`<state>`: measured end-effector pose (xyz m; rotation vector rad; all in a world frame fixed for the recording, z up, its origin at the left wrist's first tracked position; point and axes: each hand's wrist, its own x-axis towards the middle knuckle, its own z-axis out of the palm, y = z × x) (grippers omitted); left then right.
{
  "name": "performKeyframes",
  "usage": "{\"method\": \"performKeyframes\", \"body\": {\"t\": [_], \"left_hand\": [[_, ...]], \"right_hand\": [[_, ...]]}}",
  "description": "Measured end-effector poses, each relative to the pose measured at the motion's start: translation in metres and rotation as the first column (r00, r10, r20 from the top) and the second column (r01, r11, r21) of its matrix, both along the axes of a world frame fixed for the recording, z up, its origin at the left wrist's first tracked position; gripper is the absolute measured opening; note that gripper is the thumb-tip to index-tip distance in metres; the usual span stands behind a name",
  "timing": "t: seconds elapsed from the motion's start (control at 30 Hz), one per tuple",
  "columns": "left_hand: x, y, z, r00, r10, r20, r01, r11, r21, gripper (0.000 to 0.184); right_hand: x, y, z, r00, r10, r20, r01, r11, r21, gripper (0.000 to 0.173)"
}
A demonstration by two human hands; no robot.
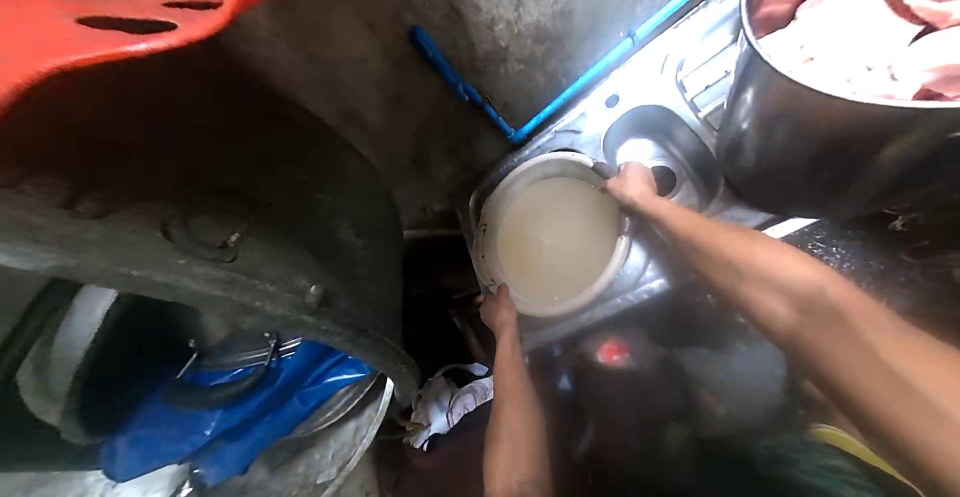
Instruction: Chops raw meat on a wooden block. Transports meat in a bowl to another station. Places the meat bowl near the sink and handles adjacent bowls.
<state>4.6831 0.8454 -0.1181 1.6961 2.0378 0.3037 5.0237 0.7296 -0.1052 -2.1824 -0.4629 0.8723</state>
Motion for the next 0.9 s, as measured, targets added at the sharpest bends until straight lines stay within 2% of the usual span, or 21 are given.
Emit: {"method": "performKeyframes", "body": {"t": [0.13, 0.37, 0.5, 0.6, 0.7, 0.9], "left_hand": [[0.002, -0.005, 0.006, 0.989, 0.019, 0.145, -0.027, 0.998, 0.053, 0.043], [0.004, -0.040, 0.067, 0.973, 0.002, 0.229, -0.032, 0.991, 0.130, 0.040], [0.003, -0.074, 0.099, 0.951, 0.000, 0.308, -0.061, 0.980, 0.190, 0.036], [-0.005, -0.121, 0.113, 0.920, 0.028, 0.391, -0.112, 0.975, 0.192, 0.034], [-0.009, -0.176, 0.123, 0.910, 0.089, 0.406, -0.166, 0.973, 0.158, 0.035], [-0.021, -0.328, 0.112, 0.853, 0.296, 0.429, -0.348, 0.936, 0.047, 0.035]], "right_hand": [[0.001, -0.005, 0.008, 0.999, -0.021, 0.050, 0.020, 0.999, 0.036, 0.039], [0.007, -0.038, 0.049, 0.997, -0.054, 0.057, 0.045, 0.987, 0.151, 0.043], [0.010, -0.071, 0.089, 0.995, -0.057, 0.084, 0.037, 0.974, 0.224, 0.046], [0.005, -0.110, 0.119, 0.993, -0.003, 0.115, -0.021, 0.978, 0.208, 0.047], [0.006, -0.145, 0.133, 0.988, 0.041, 0.147, -0.074, 0.972, 0.223, 0.048], [0.003, -0.240, 0.122, 0.965, 0.203, 0.164, -0.228, 0.962, 0.152, 0.052]]}}
